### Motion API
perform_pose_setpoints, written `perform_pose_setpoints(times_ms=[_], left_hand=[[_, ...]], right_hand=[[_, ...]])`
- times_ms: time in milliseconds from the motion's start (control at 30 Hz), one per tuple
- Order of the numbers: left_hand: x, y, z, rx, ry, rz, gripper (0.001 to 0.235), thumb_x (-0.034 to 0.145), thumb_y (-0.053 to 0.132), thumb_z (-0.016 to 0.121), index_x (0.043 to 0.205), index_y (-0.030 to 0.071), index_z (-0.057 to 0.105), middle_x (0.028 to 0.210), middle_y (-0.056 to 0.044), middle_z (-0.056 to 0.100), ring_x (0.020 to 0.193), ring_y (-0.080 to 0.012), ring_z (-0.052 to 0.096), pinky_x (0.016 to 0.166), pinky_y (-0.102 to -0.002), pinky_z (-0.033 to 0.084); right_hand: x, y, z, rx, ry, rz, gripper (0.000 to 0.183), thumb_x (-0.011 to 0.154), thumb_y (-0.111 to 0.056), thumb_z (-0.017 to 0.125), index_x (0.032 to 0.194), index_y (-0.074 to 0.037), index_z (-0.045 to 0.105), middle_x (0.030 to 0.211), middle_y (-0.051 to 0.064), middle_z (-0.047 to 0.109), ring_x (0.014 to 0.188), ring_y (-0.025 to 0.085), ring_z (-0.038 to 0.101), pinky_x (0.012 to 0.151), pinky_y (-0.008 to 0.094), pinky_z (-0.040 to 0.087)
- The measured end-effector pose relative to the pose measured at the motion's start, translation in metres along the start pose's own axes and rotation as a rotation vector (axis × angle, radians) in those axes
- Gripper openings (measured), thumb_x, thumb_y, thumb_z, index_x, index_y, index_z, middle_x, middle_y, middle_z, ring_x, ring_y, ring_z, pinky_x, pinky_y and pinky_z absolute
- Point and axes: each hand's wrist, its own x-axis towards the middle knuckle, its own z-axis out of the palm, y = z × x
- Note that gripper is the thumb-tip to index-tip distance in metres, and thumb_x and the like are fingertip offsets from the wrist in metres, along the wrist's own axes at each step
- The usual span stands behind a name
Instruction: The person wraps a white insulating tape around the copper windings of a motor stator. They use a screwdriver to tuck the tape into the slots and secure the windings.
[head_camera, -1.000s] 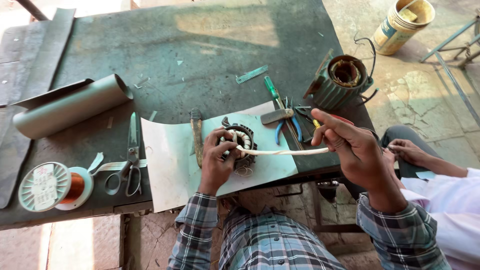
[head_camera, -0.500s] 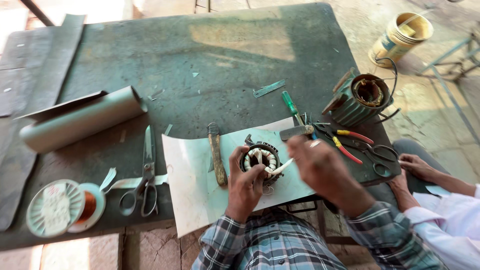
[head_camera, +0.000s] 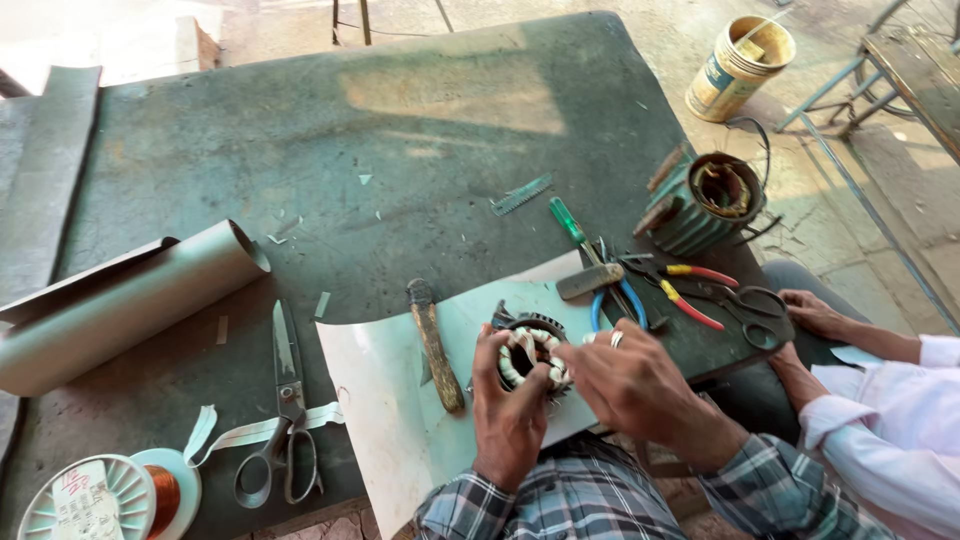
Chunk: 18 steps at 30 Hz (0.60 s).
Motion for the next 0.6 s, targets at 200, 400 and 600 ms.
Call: perform_pose_setpoints(times_ms=[200,400,600], left_hand=[[0.001,0.002,-0.005,0.113,-0.042,0.015,0.025,0.078,0.0,0.074,0.101,0.01,0.073,0.137,-0.009,0.057,0.142,-0.053,0.035,0.112,-0.063,0.038],[0.0,0.003,-0.003,0.089,-0.036,0.009,0.025,0.081,0.0,0.073,0.106,0.007,0.073,0.117,-0.005,0.07,0.132,-0.0436,0.048,0.105,-0.053,0.045],[-0.004,0.004,0.002,0.087,-0.044,-0.007,0.018,0.088,0.004,0.07,0.105,0.005,0.072,0.109,-0.007,0.072,0.128,-0.0396,0.056,0.108,-0.057,0.043]], right_hand=[[0.004,0.001,-0.003,0.148,-0.065,0.024,0.024,0.084,-0.01,0.071,0.106,0.0,0.07,0.081,0.01,0.067,0.07,0.025,0.066,0.068,0.039,0.048],[0.011,-0.007,-0.008,0.046,-0.023,-0.082,0.028,0.077,-0.012,0.071,0.103,-0.002,0.071,0.081,0.008,0.065,0.073,0.023,0.065,0.068,0.041,0.047],[-0.008,0.005,0.009,-0.15,-0.149,-0.127,0.025,0.084,-0.013,0.073,0.107,-0.006,0.079,0.07,0.001,0.064,0.049,0.01,0.056,0.046,0.033,0.043]])
